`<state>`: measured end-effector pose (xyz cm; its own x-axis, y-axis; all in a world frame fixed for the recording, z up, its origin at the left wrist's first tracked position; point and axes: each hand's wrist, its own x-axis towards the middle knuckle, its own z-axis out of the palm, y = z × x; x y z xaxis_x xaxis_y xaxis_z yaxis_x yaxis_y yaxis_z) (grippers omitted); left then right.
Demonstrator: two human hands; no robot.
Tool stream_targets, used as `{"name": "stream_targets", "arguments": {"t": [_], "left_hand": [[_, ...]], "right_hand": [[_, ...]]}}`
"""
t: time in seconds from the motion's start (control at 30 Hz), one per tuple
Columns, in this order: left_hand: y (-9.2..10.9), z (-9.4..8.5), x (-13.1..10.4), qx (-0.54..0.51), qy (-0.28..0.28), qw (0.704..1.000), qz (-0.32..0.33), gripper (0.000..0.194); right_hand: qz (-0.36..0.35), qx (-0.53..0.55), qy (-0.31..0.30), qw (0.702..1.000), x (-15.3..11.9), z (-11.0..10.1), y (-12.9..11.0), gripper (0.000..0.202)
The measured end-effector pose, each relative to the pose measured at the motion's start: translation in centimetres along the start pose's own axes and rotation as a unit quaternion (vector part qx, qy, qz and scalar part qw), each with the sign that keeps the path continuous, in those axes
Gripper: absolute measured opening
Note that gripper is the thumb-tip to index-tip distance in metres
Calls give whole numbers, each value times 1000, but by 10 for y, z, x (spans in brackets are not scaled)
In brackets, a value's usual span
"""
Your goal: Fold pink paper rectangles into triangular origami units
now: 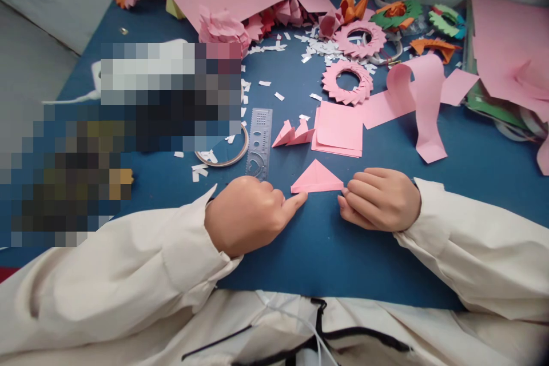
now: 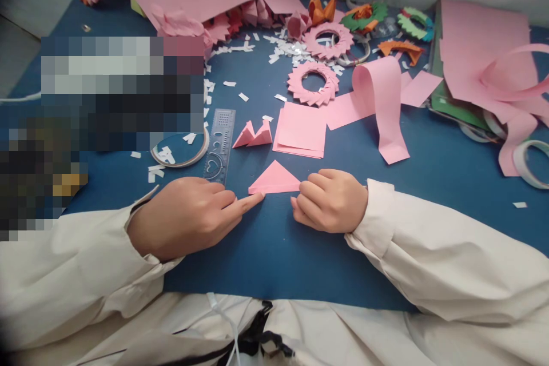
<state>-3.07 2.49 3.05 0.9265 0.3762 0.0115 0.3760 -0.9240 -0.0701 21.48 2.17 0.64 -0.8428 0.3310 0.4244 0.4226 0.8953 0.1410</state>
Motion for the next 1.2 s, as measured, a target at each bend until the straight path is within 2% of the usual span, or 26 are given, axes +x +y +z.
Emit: {"name": "stream_targets", "arguments": {"t": [0.23, 0.67, 1.0, 1.13, 1.2], "left_hand": [[0, -3, -2, -13, 15, 1000, -6, 29], [0, -8, -4, -6, -5, 1000, 3, 29], [2, -1, -2, 1, 61, 998, 0, 22], [1, 7, 7, 13, 118, 993, 12, 21], [1, 12, 10, 3, 122, 992, 28, 23]], "right_hand": [[1, -4, -4, 1000, 1, -1, 0, 28], [-1, -1, 5, 1000, 0, 0, 0, 28], [-2, 18, 8, 1000, 1, -1, 0, 27], [-10, 28, 2, 1000, 2, -1, 2, 28], [-11, 33, -3, 999, 2, -2, 2, 28]]}}
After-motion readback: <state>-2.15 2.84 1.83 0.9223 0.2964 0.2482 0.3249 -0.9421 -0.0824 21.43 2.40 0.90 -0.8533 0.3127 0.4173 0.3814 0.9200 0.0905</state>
